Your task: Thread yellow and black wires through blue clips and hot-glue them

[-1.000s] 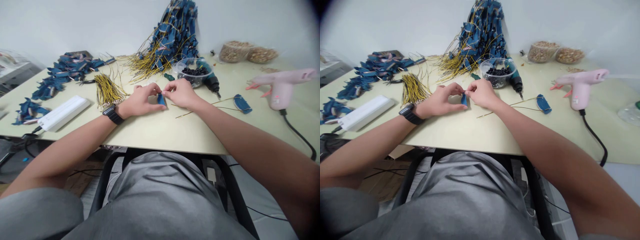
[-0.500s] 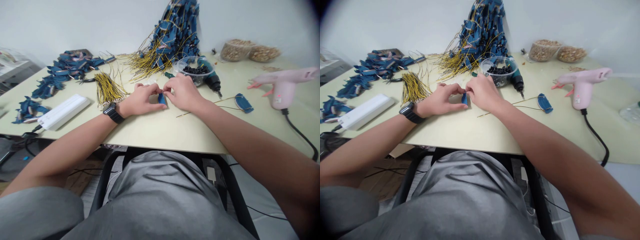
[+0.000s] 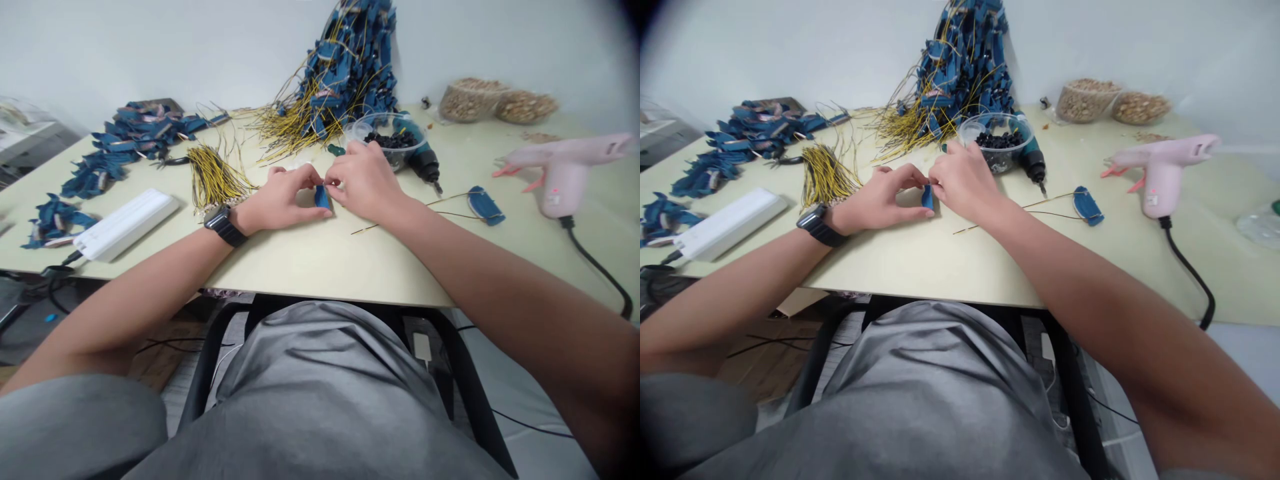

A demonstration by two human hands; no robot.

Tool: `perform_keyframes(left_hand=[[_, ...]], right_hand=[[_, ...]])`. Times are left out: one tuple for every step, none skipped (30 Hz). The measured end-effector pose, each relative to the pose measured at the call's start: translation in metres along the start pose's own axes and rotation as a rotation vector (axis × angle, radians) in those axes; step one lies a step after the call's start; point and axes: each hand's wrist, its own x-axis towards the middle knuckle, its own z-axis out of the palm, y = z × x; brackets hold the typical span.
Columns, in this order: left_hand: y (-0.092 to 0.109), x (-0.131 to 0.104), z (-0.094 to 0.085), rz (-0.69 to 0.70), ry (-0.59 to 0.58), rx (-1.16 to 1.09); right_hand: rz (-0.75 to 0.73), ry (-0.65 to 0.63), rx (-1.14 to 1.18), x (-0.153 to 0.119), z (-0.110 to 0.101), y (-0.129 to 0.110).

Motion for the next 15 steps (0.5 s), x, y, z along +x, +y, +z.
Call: perform_keyframes(left_hand=[[-0.0004,0.0,0.0002,0.002,0.001,0.0],[-0.0006,0.0,0.0004,0.003,0.001,0.001],[-0.0007,0.0,0.0006,0.004,0.001,0.003],[-0.0006,0.0,0.0006,0.004,0.0,0.005],[-0.0002,0.0,0.0006,0.004,-0.002,0.007],[0.0002,0.0001,0.0004,0.003,-0.004,0.008],[0.0009,0.0003,0.0002,0.001,-0.006,0.008],[0.0015,0.0005,-0.0001,-0.001,-0.009,0.009],[0.0022,0.0006,-0.0004,-0.002,-0.012,0.012],[0.0028,0.0008,-0.0007,-0.002,-0.015,0.016],[0.0032,0.001,-0.0009,-0.003,-0.019,0.02],[0.0034,0.0011,-0.001,-0.003,-0.02,0.022],[0.0034,0.0012,-0.001,-0.004,-0.021,0.023],[0.0033,0.0012,-0.0009,-0.005,-0.021,0.023],[0.0029,0.0012,-0.0006,-0.007,-0.02,0.023]], right_hand=[[-0.004,0.0,-0.01,0.0001,-0.0003,-0.0005],[-0.008,0.001,-0.02,0.0001,-0.0005,-0.0008],[-0.012,0.001,-0.029,0.0,-0.0006,-0.0011],[-0.014,-0.001,-0.035,-0.0002,-0.0007,-0.0013],[-0.013,-0.004,-0.039,-0.0004,-0.0009,-0.0016],[-0.011,-0.007,-0.041,-0.0006,-0.0012,-0.0021],[-0.007,-0.012,-0.042,-0.0008,-0.0014,-0.0025],[-0.004,-0.018,-0.042,-0.0009,-0.0018,-0.0031],[-0.002,-0.025,-0.041,-0.001,-0.0021,-0.0036],[0.001,-0.03,-0.04,-0.001,-0.0023,-0.0039],[0.004,-0.032,-0.036,-0.001,-0.0025,-0.004],[0.007,-0.033,-0.027,-0.001,-0.0025,-0.0037],[0.009,-0.031,-0.009,-0.0009,-0.0024,-0.0032],[0.01,-0.028,0.016,-0.0009,-0.0021,-0.0024],[0.01,-0.026,0.043,-0.001,-0.0017,-0.0013]])
